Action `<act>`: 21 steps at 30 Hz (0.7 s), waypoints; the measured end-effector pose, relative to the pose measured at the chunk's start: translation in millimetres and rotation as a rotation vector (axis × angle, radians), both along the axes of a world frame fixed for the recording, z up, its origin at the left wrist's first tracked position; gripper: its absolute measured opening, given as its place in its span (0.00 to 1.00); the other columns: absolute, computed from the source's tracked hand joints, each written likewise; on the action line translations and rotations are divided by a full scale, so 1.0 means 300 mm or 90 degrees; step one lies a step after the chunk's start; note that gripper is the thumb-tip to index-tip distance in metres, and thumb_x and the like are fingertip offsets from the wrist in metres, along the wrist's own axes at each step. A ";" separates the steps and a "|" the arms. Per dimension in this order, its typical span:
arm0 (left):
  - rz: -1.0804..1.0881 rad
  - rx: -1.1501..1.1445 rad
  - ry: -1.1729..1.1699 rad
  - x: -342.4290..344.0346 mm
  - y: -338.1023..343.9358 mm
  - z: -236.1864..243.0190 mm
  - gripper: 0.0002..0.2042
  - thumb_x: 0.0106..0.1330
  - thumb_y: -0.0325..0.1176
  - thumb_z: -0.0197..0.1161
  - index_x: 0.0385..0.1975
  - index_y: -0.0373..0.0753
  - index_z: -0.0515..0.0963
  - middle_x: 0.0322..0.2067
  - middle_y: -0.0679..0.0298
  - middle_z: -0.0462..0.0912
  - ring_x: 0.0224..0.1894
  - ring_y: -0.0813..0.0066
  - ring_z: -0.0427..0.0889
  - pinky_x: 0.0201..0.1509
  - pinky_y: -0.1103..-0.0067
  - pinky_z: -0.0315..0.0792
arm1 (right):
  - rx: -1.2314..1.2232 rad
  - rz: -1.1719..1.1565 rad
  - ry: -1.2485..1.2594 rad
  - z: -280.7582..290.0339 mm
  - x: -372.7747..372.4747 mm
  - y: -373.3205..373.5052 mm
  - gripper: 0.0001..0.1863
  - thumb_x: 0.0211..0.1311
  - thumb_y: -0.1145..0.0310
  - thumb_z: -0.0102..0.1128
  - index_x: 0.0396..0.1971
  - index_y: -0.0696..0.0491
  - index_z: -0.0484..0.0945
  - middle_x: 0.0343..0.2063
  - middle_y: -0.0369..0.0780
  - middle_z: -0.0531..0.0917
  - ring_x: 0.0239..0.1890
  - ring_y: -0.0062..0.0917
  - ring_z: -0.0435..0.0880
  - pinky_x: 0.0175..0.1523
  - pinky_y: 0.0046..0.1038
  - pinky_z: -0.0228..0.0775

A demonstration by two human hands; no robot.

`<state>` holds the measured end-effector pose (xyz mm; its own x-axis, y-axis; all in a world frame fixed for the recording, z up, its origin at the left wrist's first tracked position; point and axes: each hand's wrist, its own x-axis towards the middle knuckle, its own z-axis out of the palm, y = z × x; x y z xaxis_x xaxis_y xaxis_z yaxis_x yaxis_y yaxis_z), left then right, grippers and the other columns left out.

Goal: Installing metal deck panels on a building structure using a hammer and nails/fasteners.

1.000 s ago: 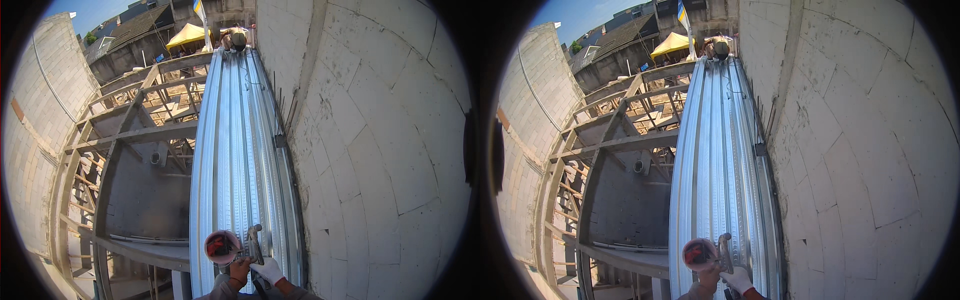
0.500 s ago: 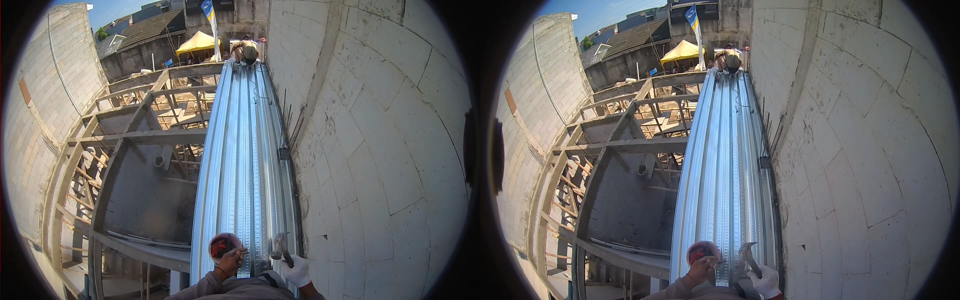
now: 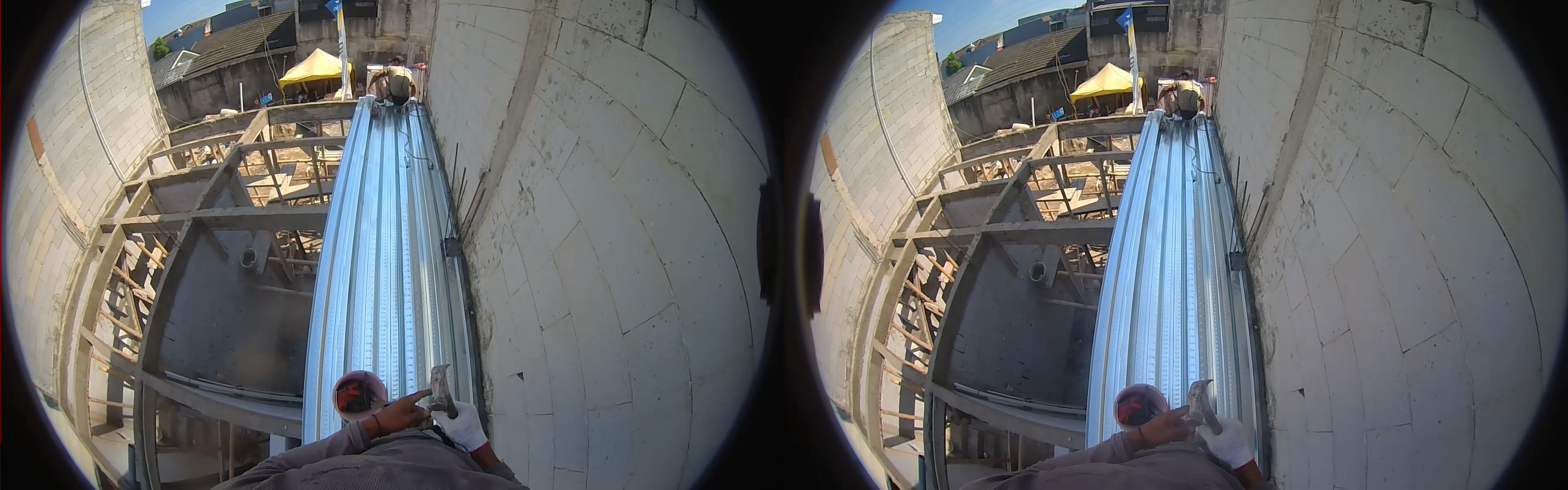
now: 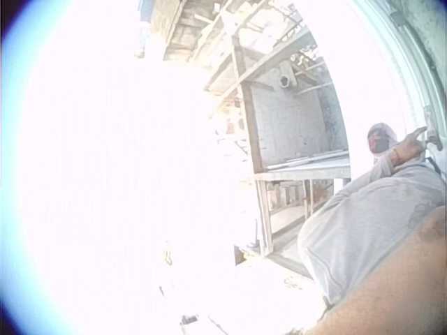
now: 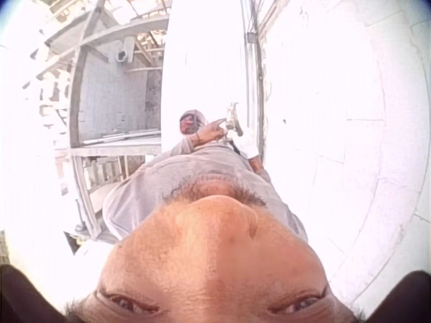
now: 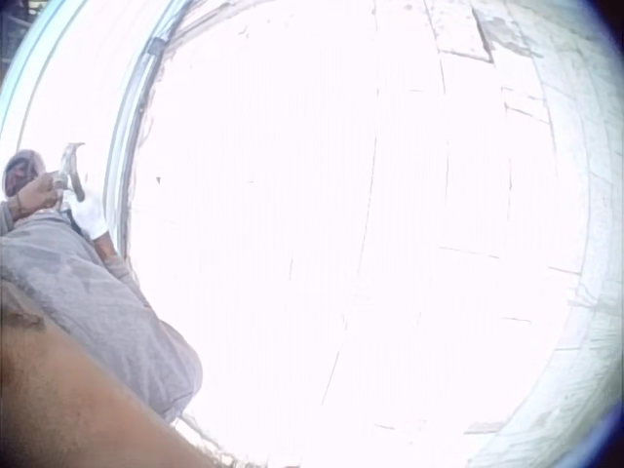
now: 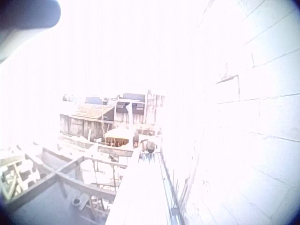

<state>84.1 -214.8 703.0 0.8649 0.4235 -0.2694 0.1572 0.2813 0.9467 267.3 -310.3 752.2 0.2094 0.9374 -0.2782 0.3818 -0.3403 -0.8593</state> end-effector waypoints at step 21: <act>-0.215 0.086 0.131 0.024 0.062 -0.022 0.28 0.69 0.37 0.56 0.66 0.33 0.57 0.22 0.67 0.78 0.27 0.82 0.73 0.37 0.81 0.68 | -0.146 -0.026 0.206 0.036 -0.013 -0.033 0.12 0.54 0.64 0.66 0.32 0.58 0.84 0.19 0.35 0.81 0.20 0.14 0.75 0.26 0.21 0.65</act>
<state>91.3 -196.3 696.4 0.8951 0.1692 -0.4125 0.4089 0.0576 0.9108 263.5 -320.2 763.0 0.1132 0.8359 -0.5370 0.0861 -0.5467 -0.8329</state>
